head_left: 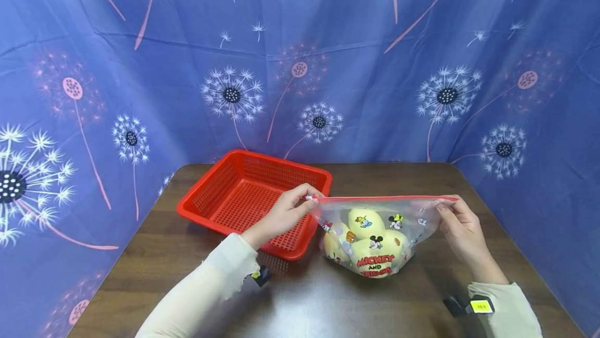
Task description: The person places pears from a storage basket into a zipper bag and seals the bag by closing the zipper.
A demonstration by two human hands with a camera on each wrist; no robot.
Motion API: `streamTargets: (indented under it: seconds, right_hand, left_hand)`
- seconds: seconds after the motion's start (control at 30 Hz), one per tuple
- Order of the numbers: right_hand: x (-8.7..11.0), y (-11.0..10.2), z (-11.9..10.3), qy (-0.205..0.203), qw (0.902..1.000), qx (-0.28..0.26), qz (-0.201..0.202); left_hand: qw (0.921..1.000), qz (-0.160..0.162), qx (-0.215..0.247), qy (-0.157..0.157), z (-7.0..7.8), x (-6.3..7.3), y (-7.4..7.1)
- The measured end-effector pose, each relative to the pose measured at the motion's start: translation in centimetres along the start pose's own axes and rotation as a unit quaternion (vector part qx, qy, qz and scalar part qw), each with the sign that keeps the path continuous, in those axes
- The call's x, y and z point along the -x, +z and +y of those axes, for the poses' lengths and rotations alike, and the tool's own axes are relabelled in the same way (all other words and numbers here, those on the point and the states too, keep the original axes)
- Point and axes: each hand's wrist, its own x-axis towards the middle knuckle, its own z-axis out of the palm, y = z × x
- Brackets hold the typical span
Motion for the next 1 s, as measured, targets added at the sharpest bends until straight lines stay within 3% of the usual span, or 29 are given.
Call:
streamTargets:
  seconds: [0.17, 0.27, 0.43, 0.53, 0.77, 1.0]
  right_hand:
    - [-0.1, 0.1, -0.5, 0.008, 0.9975, -0.056, -0.041]
    - [-0.3, 0.0, -0.5, 0.045, 0.9971, -0.05, -0.036]
    - [-0.8, -0.6, 0.2, 0.117, 0.9919, -0.044, -0.025]
    - [-1.4, -1.0, 0.9, 0.151, 0.9867, -0.058, -0.014]
    - [-2.9, -1.5, 2.4, 0.211, 0.9762, -0.046, 0.02]
    - [-4.6, -2.0, 4.0, 0.277, 0.9597, -0.025, 0.039]
  left_hand:
    - [0.9959, -0.017, 0.083, -0.031, 0.4, -0.5, -0.3]
    - [0.9874, -0.035, 0.141, -0.062, 0.2, -1.2, -0.4]
    - [0.9749, -0.066, 0.188, -0.1, -0.7, -2.7, -0.5]
    - [0.9738, -0.068, 0.181, -0.119, -1.1, -3.7, -0.6]
    - [0.9768, -0.04, 0.125, -0.169, -2.3, -6.1, -1.1]
    - [0.9775, -0.014, 0.097, -0.187, -3.9, -7.7, -1.3]
